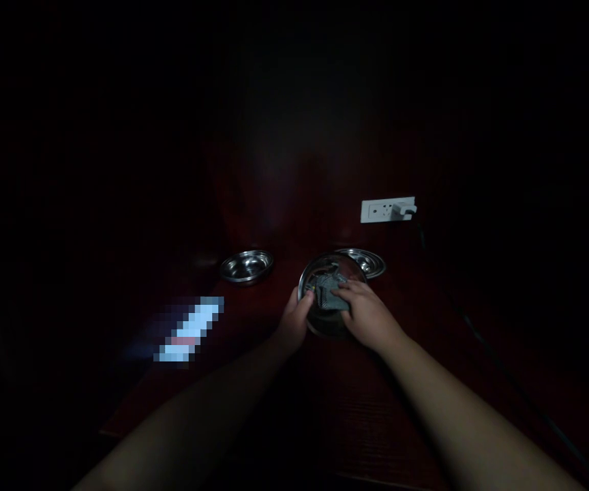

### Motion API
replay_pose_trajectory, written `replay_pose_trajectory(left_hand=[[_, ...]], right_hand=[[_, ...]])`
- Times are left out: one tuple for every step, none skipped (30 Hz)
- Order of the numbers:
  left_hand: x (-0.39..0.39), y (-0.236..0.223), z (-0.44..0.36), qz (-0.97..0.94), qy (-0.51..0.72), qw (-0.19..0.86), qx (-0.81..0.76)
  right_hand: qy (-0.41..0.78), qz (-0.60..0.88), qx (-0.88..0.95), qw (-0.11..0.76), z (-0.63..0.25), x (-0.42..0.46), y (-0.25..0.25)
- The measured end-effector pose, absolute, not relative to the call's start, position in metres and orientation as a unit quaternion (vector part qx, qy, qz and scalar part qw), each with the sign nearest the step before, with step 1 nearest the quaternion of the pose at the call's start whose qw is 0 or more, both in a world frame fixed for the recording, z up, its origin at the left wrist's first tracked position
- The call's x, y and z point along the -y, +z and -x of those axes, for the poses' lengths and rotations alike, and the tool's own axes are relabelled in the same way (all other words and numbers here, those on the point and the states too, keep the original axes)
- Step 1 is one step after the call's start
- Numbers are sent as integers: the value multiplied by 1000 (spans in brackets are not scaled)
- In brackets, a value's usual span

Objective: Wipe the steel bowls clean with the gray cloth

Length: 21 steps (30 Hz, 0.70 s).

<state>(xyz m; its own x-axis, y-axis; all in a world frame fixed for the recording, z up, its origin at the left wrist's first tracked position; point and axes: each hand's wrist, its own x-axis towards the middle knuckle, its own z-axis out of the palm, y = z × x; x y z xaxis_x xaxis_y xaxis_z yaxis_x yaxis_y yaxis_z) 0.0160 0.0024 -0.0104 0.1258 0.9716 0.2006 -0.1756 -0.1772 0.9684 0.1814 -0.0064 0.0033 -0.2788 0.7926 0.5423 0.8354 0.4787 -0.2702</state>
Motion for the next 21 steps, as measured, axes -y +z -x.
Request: replay_pose_trajectory(left_hand=[[-3,-12,-16,-549,558,517,-348],[-3,-14,-16,-558,559,512,-338],[-3,-15,-15,-563,559,508,-335],[-2,-15,-15,-569,553,511,-332],[-1,-15,-14,-579,545,512,-325],[0,-14,-14,-588,539,510,-322],[2,-12,-13,-594,536,507,-322],[3,-11,-13,-601,532,504,-318],[5,-9,-12,-607,528,504,-314],[6,-7,-12,-611,526,503,-311],[8,-5,-12,-615,523,502,-310],[9,-4,-12,-617,521,501,-312],[10,-4,-11,-618,520,499,-314],[10,-4,-11,-618,519,498,-317],[10,-4,-11,-619,519,497,-318],[10,-5,-11,-619,520,496,-319],[10,-6,-11,-622,517,496,-318],[9,-6,-11,-624,515,494,-318],[8,-7,-11,-625,518,488,-322],[8,-7,-11,-626,519,483,-325],[7,-8,-12,-624,521,478,-332]], right_hand=[[-31,512,796,321,-181,6,2],[-25,512,795,325,-181,5,0],[-15,508,796,329,-180,6,-1],[-7,501,797,337,-178,6,-2],[0,490,801,343,-177,7,-3],[4,482,804,347,-176,8,-3],[7,477,805,352,-175,9,-3],[12,473,807,354,-174,10,-3],[17,469,808,356,-173,11,-3],[22,466,809,357,-173,12,-3],[27,462,812,357,-173,12,-3],[32,456,815,355,-173,12,-3],[37,449,820,353,-173,12,-3],[42,440,826,349,-174,12,-3],[48,430,833,345,-174,12,-4],[54,421,839,340,-175,11,-4],[62,412,846,334,-175,11,-4],[70,404,851,327,-175,11,-4],[77,397,856,322,-176,11,-3],[84,390,859,321,-176,11,-3],[92,382,862,321,-176,12,-2]])
